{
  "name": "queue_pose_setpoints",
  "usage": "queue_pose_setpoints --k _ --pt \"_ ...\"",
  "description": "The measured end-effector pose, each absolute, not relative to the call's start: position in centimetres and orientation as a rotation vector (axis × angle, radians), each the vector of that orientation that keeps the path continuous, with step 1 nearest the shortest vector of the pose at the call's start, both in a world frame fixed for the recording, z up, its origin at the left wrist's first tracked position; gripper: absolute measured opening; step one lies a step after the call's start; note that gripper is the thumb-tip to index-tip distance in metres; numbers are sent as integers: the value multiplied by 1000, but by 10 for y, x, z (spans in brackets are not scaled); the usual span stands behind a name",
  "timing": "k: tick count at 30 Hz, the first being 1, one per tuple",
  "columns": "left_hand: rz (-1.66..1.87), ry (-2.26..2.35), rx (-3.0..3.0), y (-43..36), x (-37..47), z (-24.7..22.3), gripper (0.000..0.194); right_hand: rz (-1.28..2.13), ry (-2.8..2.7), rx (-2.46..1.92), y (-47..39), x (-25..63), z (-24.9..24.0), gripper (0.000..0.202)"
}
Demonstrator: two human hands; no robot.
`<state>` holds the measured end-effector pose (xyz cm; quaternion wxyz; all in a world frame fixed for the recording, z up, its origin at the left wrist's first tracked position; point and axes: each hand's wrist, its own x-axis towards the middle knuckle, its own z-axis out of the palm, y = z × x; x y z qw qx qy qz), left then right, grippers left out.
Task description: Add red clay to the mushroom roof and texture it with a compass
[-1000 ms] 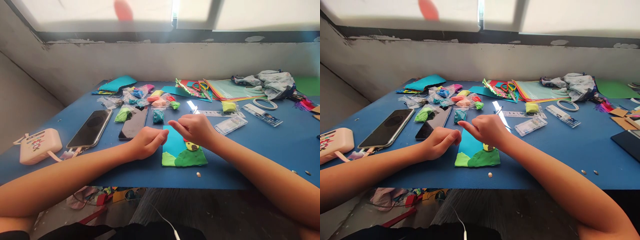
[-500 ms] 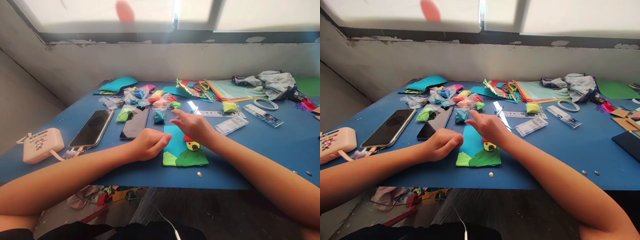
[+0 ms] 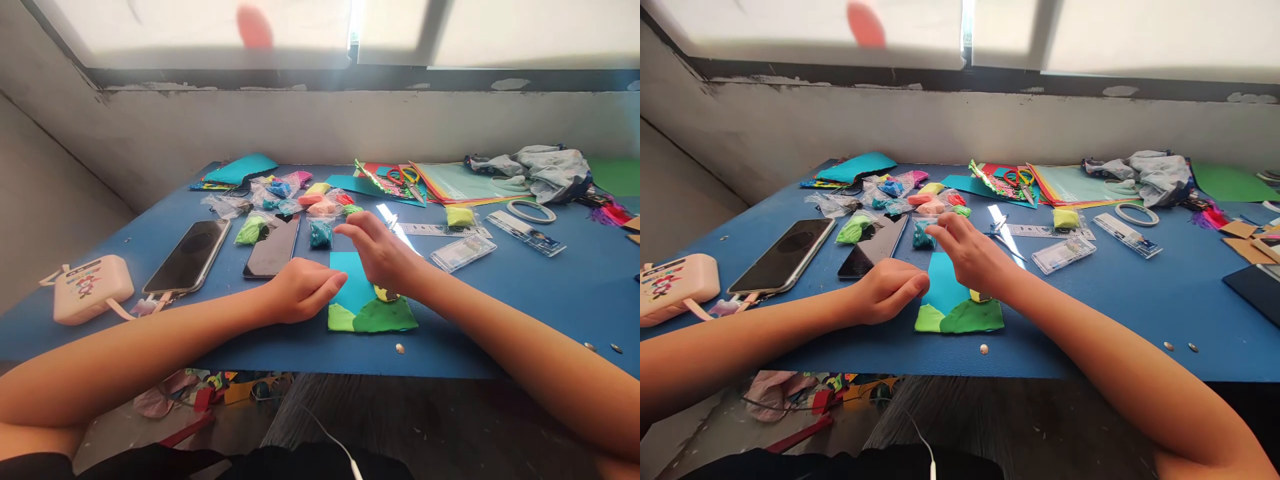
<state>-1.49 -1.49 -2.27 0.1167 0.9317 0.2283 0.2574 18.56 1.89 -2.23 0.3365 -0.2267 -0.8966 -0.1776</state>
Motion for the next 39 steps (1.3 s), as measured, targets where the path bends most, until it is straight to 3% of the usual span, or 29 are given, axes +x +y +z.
queue_pose_setpoints --k 3,8,11,13,22,31,36,39 --pt "771 646 2742 -15 -16 -23 48 -445 -2381 -520 23 186 -29 47" --pt "785 624 2760 -14 -17 -24 46 -524 -2385 -600 22 189 -29 35" --pt "778 641 2761 -14 -16 -24 48 -570 -2406 -826 16 190 -22 64" --pt "775 651 2761 -14 -15 -24 49 -573 -2404 -924 12 190 -17 72" --pt "769 659 2758 -15 -14 -23 51 -499 -2422 -946 12 189 -18 55" --pt "771 652 2753 -15 -15 -24 50 -532 -2377 -916 12 188 -16 62" --pt "736 667 2736 -16 -14 -22 50 -390 -2382 -1035 10 188 -14 66" --pt "739 640 2748 -16 -14 -22 48 -300 -2388 -1061 9 189 -11 56"
